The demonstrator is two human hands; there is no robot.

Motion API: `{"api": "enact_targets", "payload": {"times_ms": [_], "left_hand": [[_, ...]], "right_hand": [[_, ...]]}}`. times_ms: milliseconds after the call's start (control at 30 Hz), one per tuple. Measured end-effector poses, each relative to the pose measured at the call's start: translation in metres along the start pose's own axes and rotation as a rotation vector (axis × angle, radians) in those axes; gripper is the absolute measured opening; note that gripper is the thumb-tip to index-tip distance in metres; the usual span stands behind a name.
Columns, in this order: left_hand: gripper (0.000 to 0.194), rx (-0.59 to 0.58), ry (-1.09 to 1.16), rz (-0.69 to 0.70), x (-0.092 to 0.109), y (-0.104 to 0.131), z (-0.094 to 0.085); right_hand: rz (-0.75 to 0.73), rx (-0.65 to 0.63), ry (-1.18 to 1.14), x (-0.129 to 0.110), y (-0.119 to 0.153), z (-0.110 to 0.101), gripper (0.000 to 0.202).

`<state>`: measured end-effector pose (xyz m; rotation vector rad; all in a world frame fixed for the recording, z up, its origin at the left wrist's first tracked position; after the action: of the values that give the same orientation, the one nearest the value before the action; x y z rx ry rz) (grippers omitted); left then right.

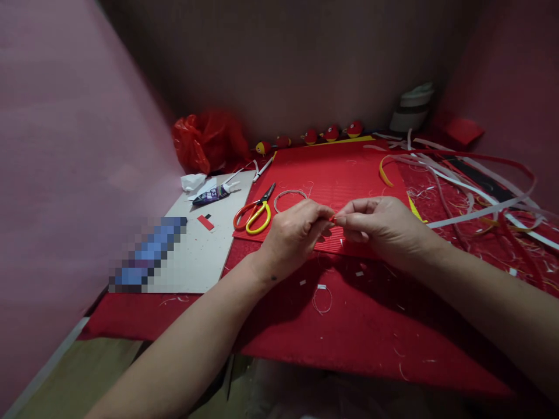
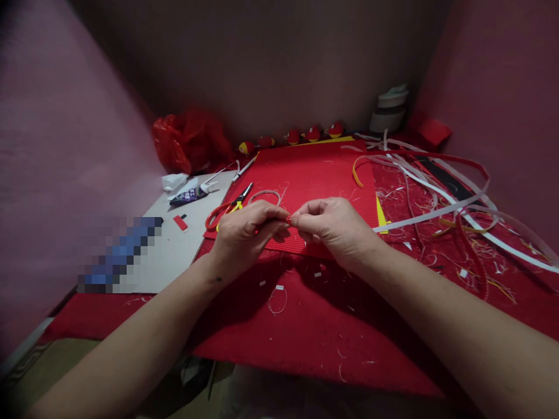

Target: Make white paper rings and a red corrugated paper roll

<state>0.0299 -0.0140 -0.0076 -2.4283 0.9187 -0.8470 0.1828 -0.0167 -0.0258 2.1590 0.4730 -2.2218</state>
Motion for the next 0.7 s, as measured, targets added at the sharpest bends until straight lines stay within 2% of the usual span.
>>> {"api": "enact_targets", "payload": {"times_ms": [100,300,500,700], "left_hand": [[0.008,-0.014,0.114,-0.028,0.0002,-0.0003,-0.0011],[0.01,0.0,0.118,0.009,0.0025,0.001,-0.0011],[0.011,0.018,0.109,0.081,0.0029,0.0,-0.0022],[0.01,0.017,-0.021,0.095,0.0021,0.0002,-0.0007]], "right_hand": [[-0.016,-0.003,-0.077,-0.0017,-0.0005,-0.0004,0.015],[0.001,-0.019,-0.161,-0.0018,-0.0009,0.0001,0.011],[0.023,-0.021,-0.107,-0.0048,-0.0002,0.0023,0.013],[0.055,-0.028,-0.018,-0.0042,0.0009,0.0007,0.019]]}}
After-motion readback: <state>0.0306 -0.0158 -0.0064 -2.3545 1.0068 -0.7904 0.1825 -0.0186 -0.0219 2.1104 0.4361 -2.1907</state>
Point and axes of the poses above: each hand's wrist, its own y-axis away from the middle knuckle, its own z-axis out of the palm, x = y × z, the point moved 2 cm from there along -y, towards the middle knuckle, and after that the axes turned 11 degrees about -z, right-handed, at the moved point
